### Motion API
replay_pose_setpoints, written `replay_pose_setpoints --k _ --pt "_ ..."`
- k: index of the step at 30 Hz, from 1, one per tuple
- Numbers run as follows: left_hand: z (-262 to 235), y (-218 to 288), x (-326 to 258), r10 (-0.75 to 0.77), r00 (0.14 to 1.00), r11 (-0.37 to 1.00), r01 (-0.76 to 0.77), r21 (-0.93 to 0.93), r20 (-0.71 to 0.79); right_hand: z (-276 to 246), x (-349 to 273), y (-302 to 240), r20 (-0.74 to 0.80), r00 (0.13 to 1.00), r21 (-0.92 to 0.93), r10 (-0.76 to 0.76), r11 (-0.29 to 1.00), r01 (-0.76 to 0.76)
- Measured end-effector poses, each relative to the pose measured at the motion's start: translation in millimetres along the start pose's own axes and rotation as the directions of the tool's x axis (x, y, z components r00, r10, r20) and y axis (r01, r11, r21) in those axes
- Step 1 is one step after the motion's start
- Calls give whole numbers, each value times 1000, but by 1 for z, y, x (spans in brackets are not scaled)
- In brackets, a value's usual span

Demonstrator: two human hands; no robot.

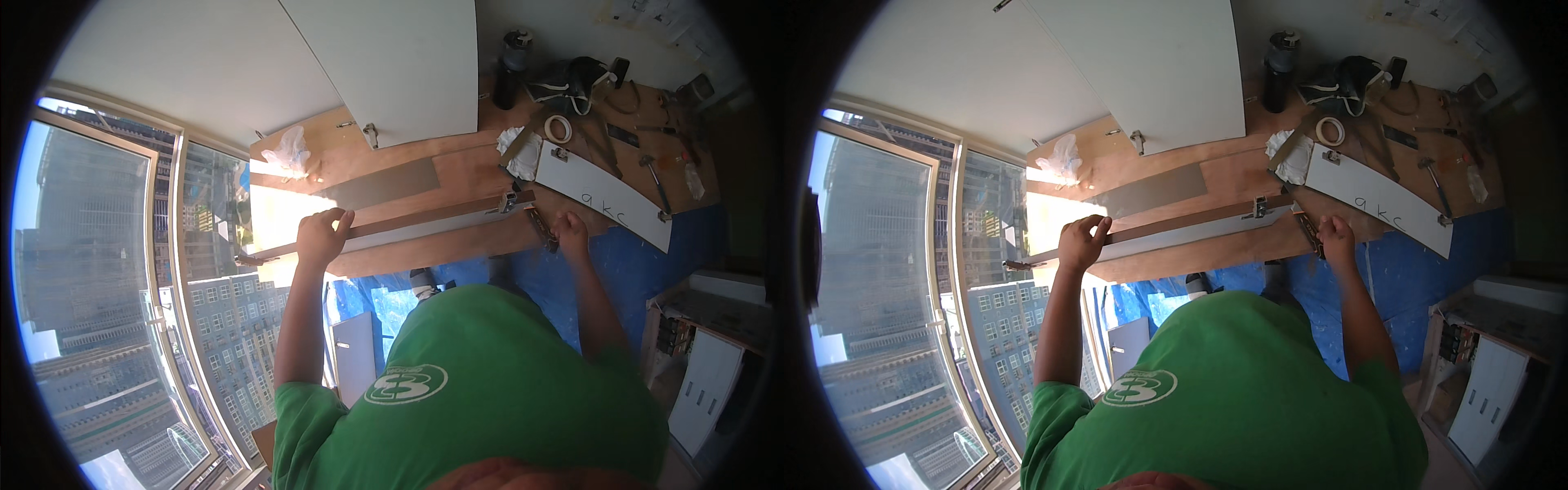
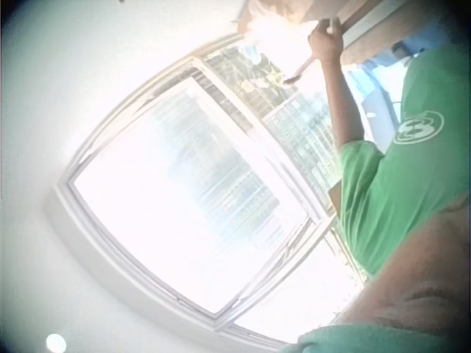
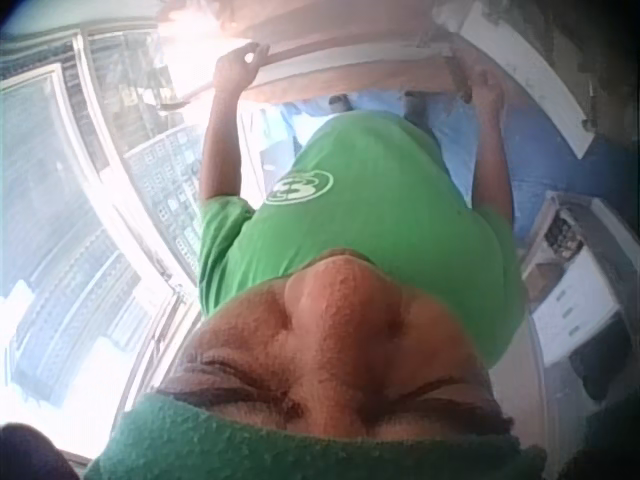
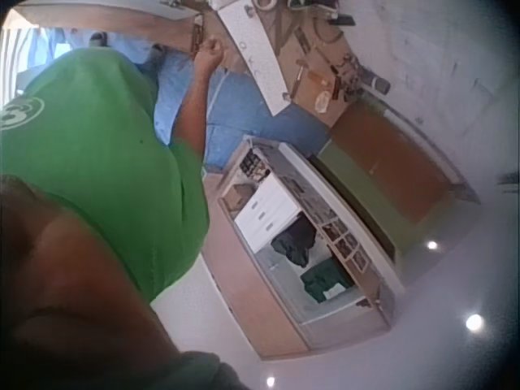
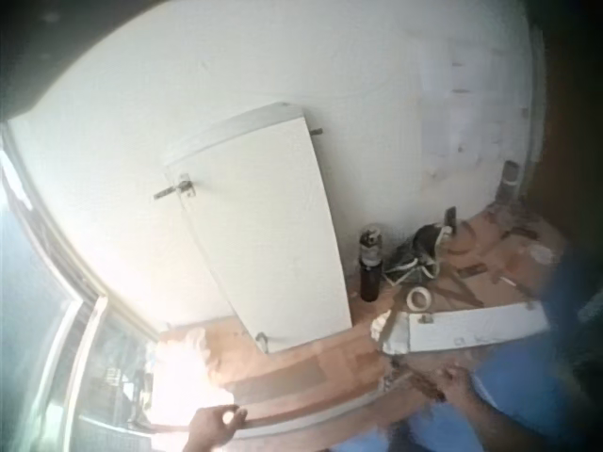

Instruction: The person assembles a cabinet by hammering wooden pieces together, then uses a utility knife to score and separate a white panel. They attach metal hinges to the panel and align it with the wooden frame.

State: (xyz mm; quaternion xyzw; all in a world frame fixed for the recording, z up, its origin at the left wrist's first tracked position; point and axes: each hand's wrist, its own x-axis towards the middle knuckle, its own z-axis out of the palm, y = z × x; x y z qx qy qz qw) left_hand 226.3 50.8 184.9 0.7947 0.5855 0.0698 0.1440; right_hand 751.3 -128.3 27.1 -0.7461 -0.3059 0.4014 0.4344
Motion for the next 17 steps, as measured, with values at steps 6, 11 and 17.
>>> replay_pose_setpoints --k 6,11,17 --pt "21 1 -4 -366 927 928 356 -105 -88 15 6 -107 365 830 -36 -422 884 466" --pt "26 -9 7 -589 807 801 575 -164 -49 11 15 -139 584 662 -25 -470 805 593" --pt "37 -2 22 -621 772 784 611 -111 -138 -11 31 -96 533 808 -190 -253 894 405"
